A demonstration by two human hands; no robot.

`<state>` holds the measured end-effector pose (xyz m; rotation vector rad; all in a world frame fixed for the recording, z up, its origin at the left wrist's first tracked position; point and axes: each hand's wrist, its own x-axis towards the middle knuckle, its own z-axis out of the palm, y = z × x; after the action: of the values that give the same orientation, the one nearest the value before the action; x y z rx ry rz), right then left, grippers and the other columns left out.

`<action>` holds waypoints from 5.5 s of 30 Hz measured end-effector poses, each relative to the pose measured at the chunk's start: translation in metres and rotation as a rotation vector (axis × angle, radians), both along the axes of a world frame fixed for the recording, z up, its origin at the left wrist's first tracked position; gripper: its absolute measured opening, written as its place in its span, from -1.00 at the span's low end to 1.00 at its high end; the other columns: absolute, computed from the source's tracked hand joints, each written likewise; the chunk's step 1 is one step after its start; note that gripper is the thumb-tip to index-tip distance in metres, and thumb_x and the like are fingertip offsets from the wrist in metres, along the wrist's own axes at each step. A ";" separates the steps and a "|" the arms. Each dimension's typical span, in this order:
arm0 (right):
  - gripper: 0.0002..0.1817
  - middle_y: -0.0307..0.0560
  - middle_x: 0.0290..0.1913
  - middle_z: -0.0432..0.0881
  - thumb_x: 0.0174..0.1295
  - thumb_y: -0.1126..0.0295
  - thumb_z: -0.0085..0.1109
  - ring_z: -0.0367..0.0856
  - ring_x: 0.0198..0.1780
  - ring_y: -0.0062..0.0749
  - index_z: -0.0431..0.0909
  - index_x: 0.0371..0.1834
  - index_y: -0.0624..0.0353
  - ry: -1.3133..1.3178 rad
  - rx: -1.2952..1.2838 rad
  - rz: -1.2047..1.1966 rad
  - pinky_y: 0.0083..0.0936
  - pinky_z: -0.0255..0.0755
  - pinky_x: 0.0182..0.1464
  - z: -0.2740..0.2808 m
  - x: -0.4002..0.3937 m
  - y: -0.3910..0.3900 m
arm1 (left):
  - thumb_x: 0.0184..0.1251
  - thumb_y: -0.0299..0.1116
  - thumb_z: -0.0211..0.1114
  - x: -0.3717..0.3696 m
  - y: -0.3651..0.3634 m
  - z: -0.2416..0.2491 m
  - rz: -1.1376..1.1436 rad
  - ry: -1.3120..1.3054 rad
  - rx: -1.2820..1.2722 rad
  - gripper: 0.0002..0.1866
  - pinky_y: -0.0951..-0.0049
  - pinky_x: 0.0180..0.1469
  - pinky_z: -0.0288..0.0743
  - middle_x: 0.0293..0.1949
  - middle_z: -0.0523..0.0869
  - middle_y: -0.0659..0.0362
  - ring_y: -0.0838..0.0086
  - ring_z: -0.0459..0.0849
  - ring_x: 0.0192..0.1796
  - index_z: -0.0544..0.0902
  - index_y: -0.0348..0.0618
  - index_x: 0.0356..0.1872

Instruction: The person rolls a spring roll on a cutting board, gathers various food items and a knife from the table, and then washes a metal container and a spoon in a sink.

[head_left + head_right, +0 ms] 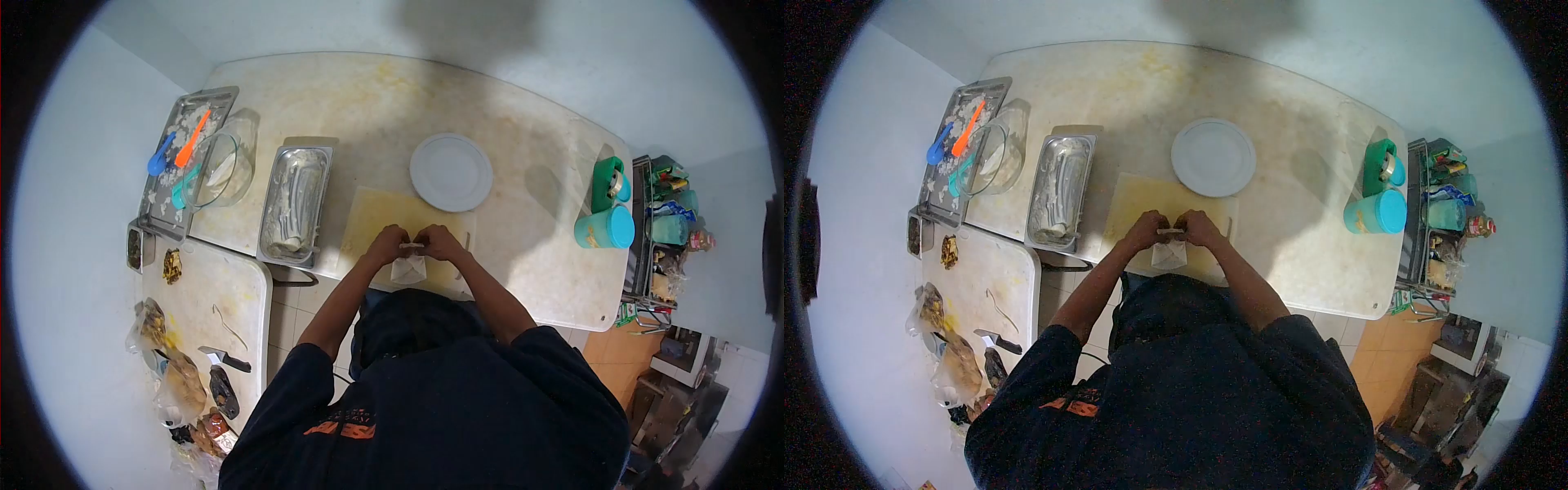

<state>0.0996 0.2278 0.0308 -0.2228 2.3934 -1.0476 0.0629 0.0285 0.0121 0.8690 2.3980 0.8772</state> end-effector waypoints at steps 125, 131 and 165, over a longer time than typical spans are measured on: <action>-0.64 0.10 -0.08 0.66 0.31 0.41 0.25 0.70 -0.10 -0.33 0.49 0.05 0.47 -0.305 -0.767 -0.179 -0.46 0.68 -0.07 0.124 -0.130 -0.210 | 0.32 -0.45 0.33 -0.032 -0.217 0.172 1.065 -0.370 0.616 -0.55 0.45 -0.16 0.62 -0.10 0.73 -0.03 0.45 0.71 -0.19 0.46 -0.35 0.19; -0.62 0.08 -0.10 0.66 0.32 0.37 0.23 0.69 -0.11 -0.37 0.46 0.06 0.44 -0.167 -0.731 -0.099 -0.45 0.68 -0.14 0.131 -0.217 -0.329 | 0.28 -0.51 0.30 -0.110 -0.329 0.164 1.110 -0.217 0.622 -0.56 0.49 -0.33 0.58 -0.22 0.73 -0.02 0.49 0.70 -0.32 0.45 -0.38 0.16; -0.77 0.10 -0.10 0.63 0.33 0.48 0.11 0.68 -0.09 -0.15 0.52 0.01 0.31 0.416 -0.383 -0.008 -0.35 0.59 -0.05 0.149 -0.299 -0.396 | 0.20 -0.39 0.30 -0.223 -0.429 0.101 0.766 0.163 -0.159 -0.73 0.10 0.13 0.48 0.07 0.56 -0.08 -0.01 0.54 0.14 0.61 -0.23 -0.09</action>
<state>-0.1993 -0.1679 0.1794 -0.6198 2.5212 -1.5897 -0.1602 -0.4009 0.1133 -0.0783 2.9356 0.8652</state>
